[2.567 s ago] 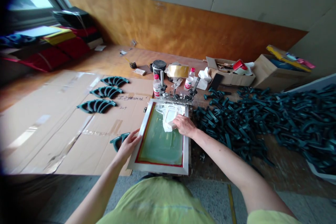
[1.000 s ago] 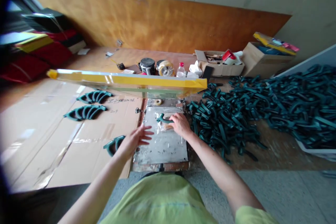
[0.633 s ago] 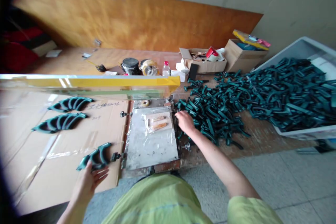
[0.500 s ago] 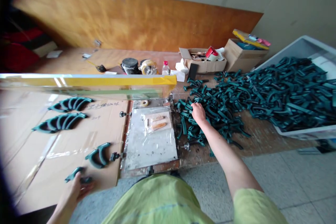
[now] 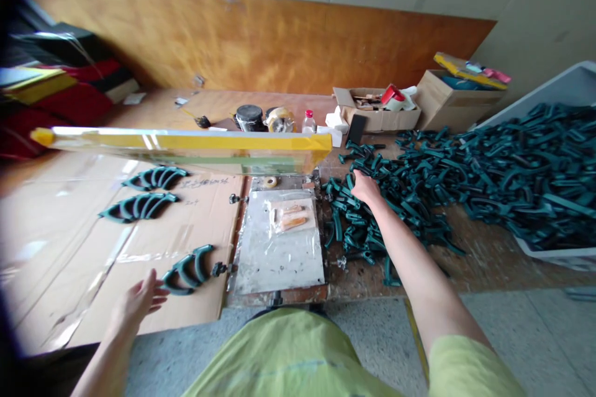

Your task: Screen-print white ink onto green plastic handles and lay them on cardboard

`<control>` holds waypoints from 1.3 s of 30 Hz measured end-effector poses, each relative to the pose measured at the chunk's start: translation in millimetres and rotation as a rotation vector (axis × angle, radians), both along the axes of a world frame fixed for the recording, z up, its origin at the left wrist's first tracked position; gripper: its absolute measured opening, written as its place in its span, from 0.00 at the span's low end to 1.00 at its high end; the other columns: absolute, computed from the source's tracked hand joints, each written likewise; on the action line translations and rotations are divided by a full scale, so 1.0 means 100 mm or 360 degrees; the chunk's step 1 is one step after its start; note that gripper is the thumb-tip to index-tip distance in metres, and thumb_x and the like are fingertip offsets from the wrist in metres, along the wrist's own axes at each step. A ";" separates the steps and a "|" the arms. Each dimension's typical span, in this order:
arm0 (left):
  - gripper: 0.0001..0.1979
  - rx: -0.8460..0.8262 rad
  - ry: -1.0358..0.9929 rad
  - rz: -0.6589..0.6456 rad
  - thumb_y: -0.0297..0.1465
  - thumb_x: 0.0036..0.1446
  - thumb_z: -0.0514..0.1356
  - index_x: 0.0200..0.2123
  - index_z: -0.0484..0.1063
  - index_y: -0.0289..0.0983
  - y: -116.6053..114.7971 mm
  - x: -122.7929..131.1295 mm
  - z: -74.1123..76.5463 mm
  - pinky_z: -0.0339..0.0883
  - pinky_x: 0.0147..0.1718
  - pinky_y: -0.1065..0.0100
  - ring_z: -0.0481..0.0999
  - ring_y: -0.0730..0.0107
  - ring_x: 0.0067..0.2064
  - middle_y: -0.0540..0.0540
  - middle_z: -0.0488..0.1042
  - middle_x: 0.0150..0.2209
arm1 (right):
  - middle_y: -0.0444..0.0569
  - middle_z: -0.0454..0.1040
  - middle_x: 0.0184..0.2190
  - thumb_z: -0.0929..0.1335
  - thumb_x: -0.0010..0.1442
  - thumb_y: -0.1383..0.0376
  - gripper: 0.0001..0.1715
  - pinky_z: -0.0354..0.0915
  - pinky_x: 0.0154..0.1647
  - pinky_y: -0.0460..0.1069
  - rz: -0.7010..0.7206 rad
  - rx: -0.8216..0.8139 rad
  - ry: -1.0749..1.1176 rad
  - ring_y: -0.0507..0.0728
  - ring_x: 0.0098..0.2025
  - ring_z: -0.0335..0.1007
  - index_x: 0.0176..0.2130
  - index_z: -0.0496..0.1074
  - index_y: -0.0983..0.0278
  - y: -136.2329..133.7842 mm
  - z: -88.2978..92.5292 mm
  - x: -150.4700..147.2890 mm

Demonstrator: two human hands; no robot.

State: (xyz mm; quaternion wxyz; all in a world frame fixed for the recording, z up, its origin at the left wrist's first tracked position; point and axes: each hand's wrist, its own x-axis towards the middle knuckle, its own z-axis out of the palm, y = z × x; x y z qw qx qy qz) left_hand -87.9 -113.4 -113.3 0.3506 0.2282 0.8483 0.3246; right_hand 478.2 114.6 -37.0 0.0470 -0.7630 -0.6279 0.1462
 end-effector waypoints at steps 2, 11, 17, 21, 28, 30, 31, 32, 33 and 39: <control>0.20 0.0147 -0.0170 0.0007 0.47 0.54 0.55 0.29 0.69 0.35 0.19 0.13 0.20 0.69 0.21 0.68 0.75 0.66 0.21 0.45 0.74 0.19 | 0.47 0.77 0.33 0.70 0.46 0.70 0.47 0.70 0.39 0.52 0.0073 0.0060 0.0512 0.59 0.35 0.75 0.63 0.57 0.60 -0.16 0.02 -0.16; 0.21 0.1223 -0.0381 -0.0268 0.50 0.54 0.58 0.32 0.72 0.35 1.26 1.03 1.38 0.69 0.21 0.73 0.73 0.74 0.20 0.50 0.74 0.20 | 0.37 0.69 0.25 0.72 0.44 0.63 0.15 0.65 0.33 0.48 0.0576 0.0036 0.1527 0.53 0.30 0.69 0.34 0.68 0.62 -0.55 -0.41 -1.39; 0.19 0.1492 -0.0440 -0.0338 0.49 0.58 0.56 0.33 0.69 0.37 1.46 1.18 1.76 0.67 0.20 0.74 0.71 0.76 0.19 0.53 0.73 0.20 | 0.46 0.73 0.37 0.72 0.46 0.70 0.10 0.66 0.46 0.53 0.0880 0.0205 0.0850 0.56 0.41 0.71 0.33 0.75 0.63 -0.49 -0.50 -1.31; 0.17 0.1572 -0.0459 -0.0374 0.46 0.61 0.53 0.33 0.66 0.37 1.53 1.23 1.89 0.66 0.22 0.74 0.70 0.78 0.19 0.54 0.72 0.21 | 0.56 0.69 0.56 0.73 0.53 0.63 0.29 0.60 0.58 0.58 0.1136 0.0435 0.0478 0.62 0.58 0.64 0.55 0.71 0.61 -0.59 -0.45 -1.38; 0.18 0.1454 -0.0320 -0.0315 0.42 0.58 0.53 0.24 0.69 0.36 1.55 1.27 1.84 0.64 0.19 0.74 0.66 0.77 0.18 0.51 0.69 0.19 | 0.51 0.57 0.66 0.65 0.63 0.53 0.34 0.41 0.68 0.64 0.1404 0.0230 0.0038 0.63 0.69 0.45 0.65 0.59 0.59 -0.71 -0.59 -1.77; 0.20 0.1410 -0.0289 -0.0344 0.45 0.58 0.54 0.26 0.72 0.36 1.40 1.24 1.76 0.66 0.22 0.73 0.69 0.75 0.21 0.49 0.72 0.22 | 0.52 0.65 0.61 0.67 0.62 0.54 0.29 0.47 0.67 0.62 0.1181 0.0339 0.0005 0.62 0.67 0.53 0.59 0.68 0.63 -0.68 -0.59 -1.66; 0.22 0.1367 -0.0295 -0.0360 0.48 0.58 0.54 0.28 0.74 0.35 1.29 1.21 1.71 0.67 0.24 0.72 0.71 0.73 0.24 0.48 0.74 0.23 | 0.52 0.71 0.57 0.66 0.63 0.56 0.24 0.52 0.66 0.58 0.1047 0.0418 0.0000 0.59 0.64 0.59 0.53 0.72 0.67 -0.66 -0.56 -1.54; 0.24 0.1302 -0.0320 -0.0386 0.50 0.57 0.53 0.31 0.75 0.35 1.17 1.18 1.65 0.68 0.26 0.71 0.72 0.71 0.26 0.47 0.75 0.26 | 0.52 0.75 0.52 0.65 0.63 0.59 0.19 0.57 0.63 0.54 0.0920 0.0493 -0.0005 0.56 0.60 0.64 0.47 0.75 0.69 -0.63 -0.52 -1.41; 0.26 0.1202 -0.0361 -0.0432 0.52 0.57 0.53 0.34 0.76 0.35 1.03 1.14 1.58 0.68 0.28 0.71 0.73 0.70 0.28 0.47 0.76 0.28 | 0.51 0.78 0.48 0.64 0.64 0.62 0.16 0.60 0.60 0.51 0.0805 0.0556 -0.0018 0.54 0.56 0.68 0.42 0.77 0.71 -0.59 -0.45 -1.26; 0.36 0.0515 -0.0652 -0.0632 0.53 0.47 0.63 0.54 0.71 0.38 0.42 1.11 0.87 0.65 0.25 0.72 0.73 0.70 0.27 0.50 0.76 0.29 | 0.57 0.74 0.52 0.67 0.61 0.66 0.20 0.64 0.57 0.58 0.0597 0.0866 0.0114 0.62 0.55 0.68 0.53 0.72 0.66 -0.24 0.06 -1.04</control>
